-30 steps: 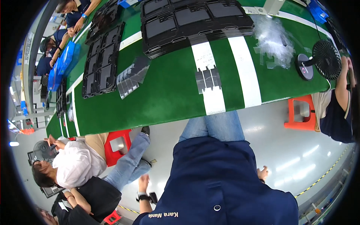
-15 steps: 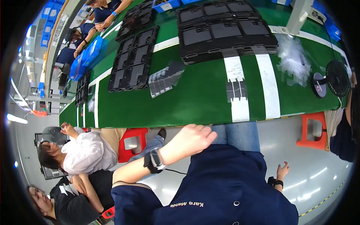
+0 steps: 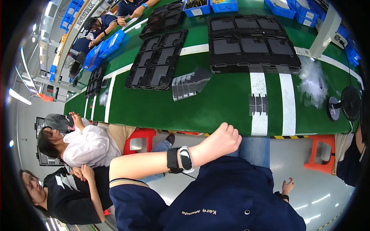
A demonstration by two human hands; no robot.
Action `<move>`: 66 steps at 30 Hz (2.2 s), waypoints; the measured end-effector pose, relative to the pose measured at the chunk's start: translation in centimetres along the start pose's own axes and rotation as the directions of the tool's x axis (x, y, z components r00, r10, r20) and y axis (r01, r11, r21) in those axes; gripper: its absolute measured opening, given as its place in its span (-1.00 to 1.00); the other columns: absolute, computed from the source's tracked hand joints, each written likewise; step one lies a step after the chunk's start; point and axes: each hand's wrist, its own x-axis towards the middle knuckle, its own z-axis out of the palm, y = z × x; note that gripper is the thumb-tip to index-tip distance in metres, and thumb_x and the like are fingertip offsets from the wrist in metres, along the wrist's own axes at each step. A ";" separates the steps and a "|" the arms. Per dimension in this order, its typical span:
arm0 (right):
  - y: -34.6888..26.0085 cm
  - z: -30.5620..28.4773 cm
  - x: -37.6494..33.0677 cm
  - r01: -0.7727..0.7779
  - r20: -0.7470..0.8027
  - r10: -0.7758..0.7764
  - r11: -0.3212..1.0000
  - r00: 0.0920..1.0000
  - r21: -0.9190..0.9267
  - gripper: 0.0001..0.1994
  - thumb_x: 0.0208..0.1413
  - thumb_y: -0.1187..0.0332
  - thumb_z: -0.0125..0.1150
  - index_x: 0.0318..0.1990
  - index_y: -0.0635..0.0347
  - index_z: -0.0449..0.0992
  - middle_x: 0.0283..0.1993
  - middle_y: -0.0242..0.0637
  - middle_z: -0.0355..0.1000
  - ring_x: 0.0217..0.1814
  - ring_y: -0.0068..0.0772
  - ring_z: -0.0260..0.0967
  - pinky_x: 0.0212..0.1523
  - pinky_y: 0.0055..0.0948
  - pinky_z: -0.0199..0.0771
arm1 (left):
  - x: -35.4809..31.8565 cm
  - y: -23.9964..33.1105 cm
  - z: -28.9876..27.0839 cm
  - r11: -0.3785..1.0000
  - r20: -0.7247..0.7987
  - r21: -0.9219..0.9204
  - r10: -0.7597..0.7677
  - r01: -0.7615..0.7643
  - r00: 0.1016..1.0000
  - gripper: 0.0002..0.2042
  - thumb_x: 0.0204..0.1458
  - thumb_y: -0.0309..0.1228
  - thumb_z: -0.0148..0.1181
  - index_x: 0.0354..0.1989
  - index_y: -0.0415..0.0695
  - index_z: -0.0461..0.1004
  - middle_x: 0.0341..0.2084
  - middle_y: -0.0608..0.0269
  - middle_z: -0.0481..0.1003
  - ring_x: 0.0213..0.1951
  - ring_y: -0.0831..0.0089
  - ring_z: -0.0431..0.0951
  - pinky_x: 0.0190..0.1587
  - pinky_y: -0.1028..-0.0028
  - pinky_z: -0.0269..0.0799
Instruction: The recorder is assembling small black plastic electronic components by attaching a clear plastic film or sticker.
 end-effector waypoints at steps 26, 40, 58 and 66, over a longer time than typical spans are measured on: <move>-26.6 -18.5 -2.3 0.767 -0.538 -0.560 0.555 0.630 0.322 -0.88 -0.13 0.67 0.05 -0.45 0.26 0.46 -0.60 -0.27 0.33 -0.67 -0.50 0.19 -0.62 -0.55 0.18 | 10.2 -7.3 4.6 0.370 0.033 -0.895 -0.500 0.248 0.865 -0.81 -0.08 -0.37 0.20 -0.31 -0.18 0.45 -0.52 0.20 0.38 -0.52 0.40 0.44 -0.44 0.46 0.39; -53.3 -35.6 0.3 0.997 -0.120 -0.991 0.051 0.057 0.051 -0.76 -0.11 0.41 0.18 -0.22 0.19 0.45 -0.16 -0.17 0.30 -0.06 -0.12 0.24 -0.06 -0.26 0.29 | 11.0 -9.9 8.4 -0.010 0.078 -0.997 -0.269 0.079 0.960 -0.89 -0.07 -0.42 0.27 -0.50 -0.17 0.50 -0.78 0.51 0.34 -0.71 0.81 0.21 -0.65 0.70 0.10; -71.5 -27.5 9.4 0.926 -0.266 -0.949 0.245 0.169 -0.288 -0.60 -0.26 0.11 0.35 -0.27 0.12 0.47 -0.24 -0.18 0.41 -0.15 -0.10 0.39 -0.21 -0.14 0.43 | 10.5 -9.7 7.8 0.271 -0.044 -0.963 -0.189 0.009 0.981 -0.86 -0.21 -0.42 0.33 -0.44 -0.13 0.54 -0.65 0.35 0.42 -0.66 0.60 0.29 -0.58 0.58 0.24; -64.4 -28.9 1.1 0.973 -0.368 -0.925 -0.161 -0.090 0.167 -0.79 -0.11 0.27 0.21 -0.44 0.20 0.38 -0.42 -0.17 0.40 -0.30 -0.06 0.37 -0.33 -0.16 0.34 | 9.3 -10.8 4.8 0.434 -0.371 -0.899 -0.675 -0.062 0.638 -0.83 -0.35 -0.52 0.40 -0.67 -0.16 0.45 -0.76 0.42 0.25 -0.73 0.67 0.17 -0.69 0.62 -0.01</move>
